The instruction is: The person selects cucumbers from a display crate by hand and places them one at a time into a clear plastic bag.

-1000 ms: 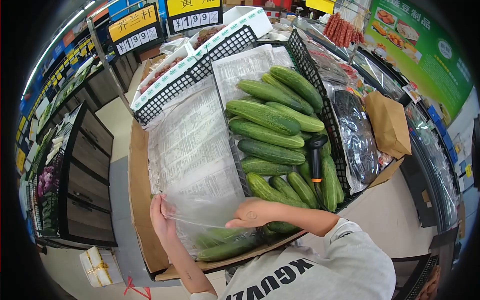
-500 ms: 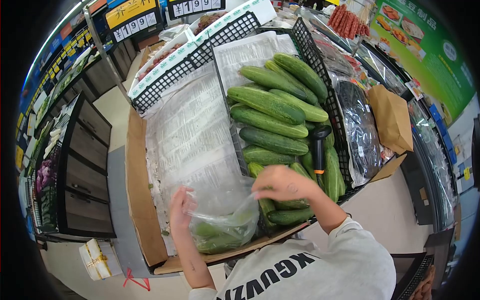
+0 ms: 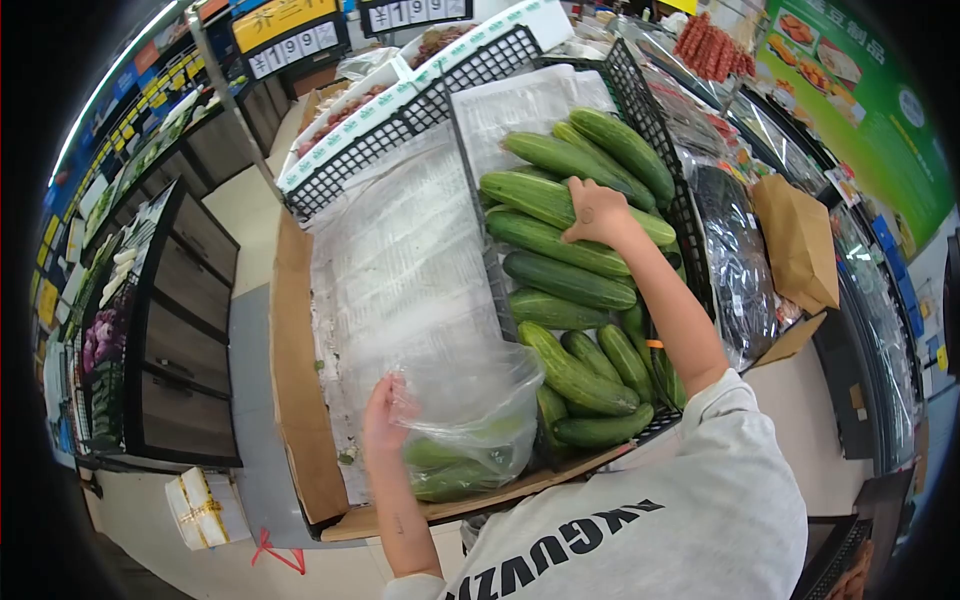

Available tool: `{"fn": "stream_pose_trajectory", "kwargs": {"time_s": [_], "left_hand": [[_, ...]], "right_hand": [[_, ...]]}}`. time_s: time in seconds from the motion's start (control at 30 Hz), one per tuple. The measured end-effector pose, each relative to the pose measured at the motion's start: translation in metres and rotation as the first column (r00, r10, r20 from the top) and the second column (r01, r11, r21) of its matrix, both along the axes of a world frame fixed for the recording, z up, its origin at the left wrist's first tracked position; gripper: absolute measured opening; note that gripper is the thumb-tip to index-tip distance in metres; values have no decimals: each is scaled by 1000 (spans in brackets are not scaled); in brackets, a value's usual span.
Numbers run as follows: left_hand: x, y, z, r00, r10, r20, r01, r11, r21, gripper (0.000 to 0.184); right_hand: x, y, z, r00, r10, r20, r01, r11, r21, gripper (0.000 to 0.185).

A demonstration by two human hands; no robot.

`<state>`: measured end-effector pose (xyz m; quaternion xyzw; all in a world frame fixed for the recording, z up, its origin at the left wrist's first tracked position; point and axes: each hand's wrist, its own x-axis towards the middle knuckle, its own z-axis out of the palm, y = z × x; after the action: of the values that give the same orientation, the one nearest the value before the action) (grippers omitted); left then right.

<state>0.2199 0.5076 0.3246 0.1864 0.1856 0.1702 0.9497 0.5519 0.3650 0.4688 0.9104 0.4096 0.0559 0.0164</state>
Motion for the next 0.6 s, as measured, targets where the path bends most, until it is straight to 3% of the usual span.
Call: {"fn": "stream_pose_trajectory", "kwargs": {"time_s": [0.07,0.1,0.2,0.27,0.3,0.37,0.43,0.47,0.5,0.53,0.57,0.6], "left_hand": [[1,-8,7,979,112,-172,-82,981,176,20],[1,-8,7,978,121,-172,-91,981,172,20],[2,-5,3,958,194,-209,-143,961,239,23],[-1,2,-1,999,-23,30,16,981,191,21],[-1,2,0,999,-18,31,11,980,199,21],[1,-2,1,979,83,-186,-73,996,59,21],[0,-7,8,982,94,-165,-74,990,118,22],[-1,-9,9,984,92,-155,-66,984,166,23],[-2,-8,6,984,79,-159,-52,984,170,23],[-3,-6,2,998,44,-55,-32,979,200,24],[-3,-3,-1,999,3,49,-14,974,225,26],[-2,-3,-1,999,-17,43,7,976,218,26]], "right_hand": [[3,5,6,999,-34,-38,30,993,-115,63],[6,5,6,999,-25,-38,20,993,-119,63],[24,-1,-9,993,111,35,-113,992,59,68],[20,-8,-5,995,97,-9,-96,990,102,67],[16,-11,-3,995,82,-60,-73,987,145,66],[3,-26,6,991,102,-89,-78,968,238,67],[-7,-37,8,987,121,-108,-80,942,327,69],[-11,-44,5,955,181,-233,-48,873,485,70],[-18,-54,0,904,253,-345,17,783,621,72],[-32,-62,1,761,380,-526,145,690,709,69],[-49,-67,2,571,516,-639,297,596,746,67],[-63,-72,-3,379,666,-643,426,492,760,63]]}}
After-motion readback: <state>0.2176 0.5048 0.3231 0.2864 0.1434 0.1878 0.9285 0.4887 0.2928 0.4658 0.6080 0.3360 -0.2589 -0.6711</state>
